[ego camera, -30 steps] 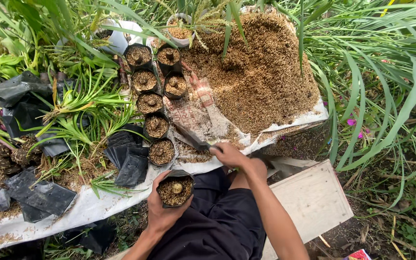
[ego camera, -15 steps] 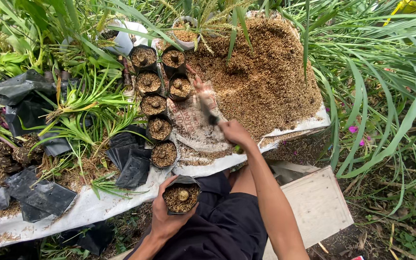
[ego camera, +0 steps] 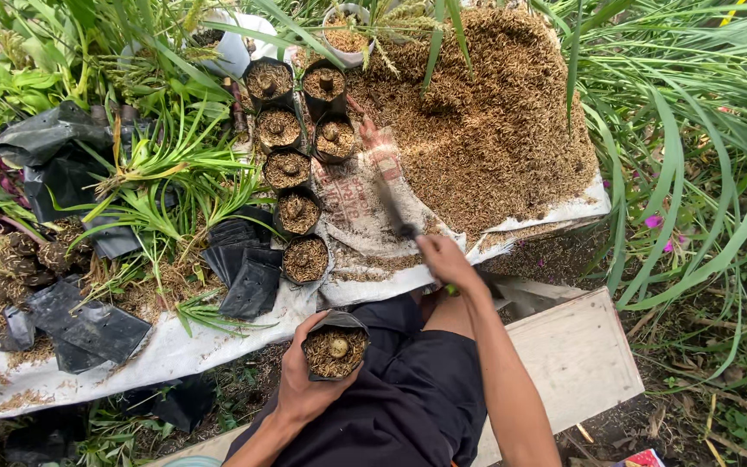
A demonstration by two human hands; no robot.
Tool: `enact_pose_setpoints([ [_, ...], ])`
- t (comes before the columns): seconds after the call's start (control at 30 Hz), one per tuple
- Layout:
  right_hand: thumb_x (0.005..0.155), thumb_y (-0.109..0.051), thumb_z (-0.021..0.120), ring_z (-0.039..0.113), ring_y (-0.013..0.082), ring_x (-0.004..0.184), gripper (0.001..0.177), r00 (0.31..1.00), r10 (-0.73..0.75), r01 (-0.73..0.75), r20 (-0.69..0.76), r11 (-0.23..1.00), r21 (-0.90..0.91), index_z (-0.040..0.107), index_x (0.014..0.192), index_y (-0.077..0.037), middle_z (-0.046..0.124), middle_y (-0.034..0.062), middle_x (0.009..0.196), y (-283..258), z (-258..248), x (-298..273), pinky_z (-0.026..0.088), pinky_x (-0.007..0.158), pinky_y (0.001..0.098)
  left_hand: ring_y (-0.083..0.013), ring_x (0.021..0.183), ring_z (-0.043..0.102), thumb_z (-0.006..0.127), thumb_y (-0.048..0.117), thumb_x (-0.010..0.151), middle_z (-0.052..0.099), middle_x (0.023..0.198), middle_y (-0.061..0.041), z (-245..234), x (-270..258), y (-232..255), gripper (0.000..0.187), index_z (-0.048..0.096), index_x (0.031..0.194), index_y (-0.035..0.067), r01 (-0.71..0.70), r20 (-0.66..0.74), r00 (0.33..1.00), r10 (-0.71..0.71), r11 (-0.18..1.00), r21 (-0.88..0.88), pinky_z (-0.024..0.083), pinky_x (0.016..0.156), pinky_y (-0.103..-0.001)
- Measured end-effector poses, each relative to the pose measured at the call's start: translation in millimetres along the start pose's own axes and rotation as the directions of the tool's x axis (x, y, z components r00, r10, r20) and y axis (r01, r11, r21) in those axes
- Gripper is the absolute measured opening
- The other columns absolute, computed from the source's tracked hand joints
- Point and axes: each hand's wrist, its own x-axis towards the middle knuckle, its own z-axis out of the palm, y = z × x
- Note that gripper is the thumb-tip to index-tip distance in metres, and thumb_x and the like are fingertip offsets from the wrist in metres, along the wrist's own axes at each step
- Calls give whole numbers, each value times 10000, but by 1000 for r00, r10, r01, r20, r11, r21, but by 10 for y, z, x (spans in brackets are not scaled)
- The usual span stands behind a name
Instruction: The person fills plastic pots with a soil mixture using a trowel and plants plant cuttings into them.
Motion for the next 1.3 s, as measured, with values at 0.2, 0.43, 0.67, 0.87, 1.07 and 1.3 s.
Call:
enact_pose_setpoints([
  [0.2,1062,-391,491,581,137,630,290,967,66,-38,246,992,-116,566,913,-152,607,22,745,-46,85,-397,483,569,289,-241,1187,697,954,195,639,678,1305,-117,39,9,-39,867,526,1377,44,-54,-5,999,54,999,-5,517,1054,-316],
  [0.43,1031,-383,525,531,123,683,330,990,-97,127,106,936,-329,726,920,-145,685,-7,799,329,-306,-519,369,643,296,-219,1189,689,951,196,630,688,1298,-108,1,37,23,863,535,1374,60,-40,-11,999,39,999,-22,507,1065,-295],
  [0.67,994,-429,558,618,119,819,369,970,-153,211,191,918,-336,728,931,-109,747,0,903,282,-191,-796,447,745,316,-220,1186,696,962,189,612,699,1290,-106,78,6,-20,889,532,1380,66,-13,-5,1000,13,1000,-23,510,1057,-299],
  [0.87,915,-423,656,602,159,875,399,999,41,-45,-20,947,-319,785,1159,-135,687,31,975,453,-934,-668,440,786,327,-209,1165,703,956,193,615,690,1296,-100,59,-55,7,876,538,1373,56,-7,8,1000,7,1000,-8,516,1043,-289],
  [1.07,914,-442,644,496,129,571,370,996,65,-44,67,959,-279,816,1020,-132,677,21,702,214,-1032,-717,353,572,283,-197,1176,698,969,182,595,691,1307,-93,84,-6,-9,891,547,1371,66,2,-19,1000,-3,1000,-10,515,1052,-282],
  [1.3,859,-636,585,355,110,474,567,989,125,-140,-76,958,-249,791,1168,-208,483,-20,545,491,-1537,-323,321,549,296,-215,1216,676,965,182,602,676,1327,-103,86,12,38,879,551,1367,50,-21,-5,1000,21,1000,-11,491,1086,-302],
])
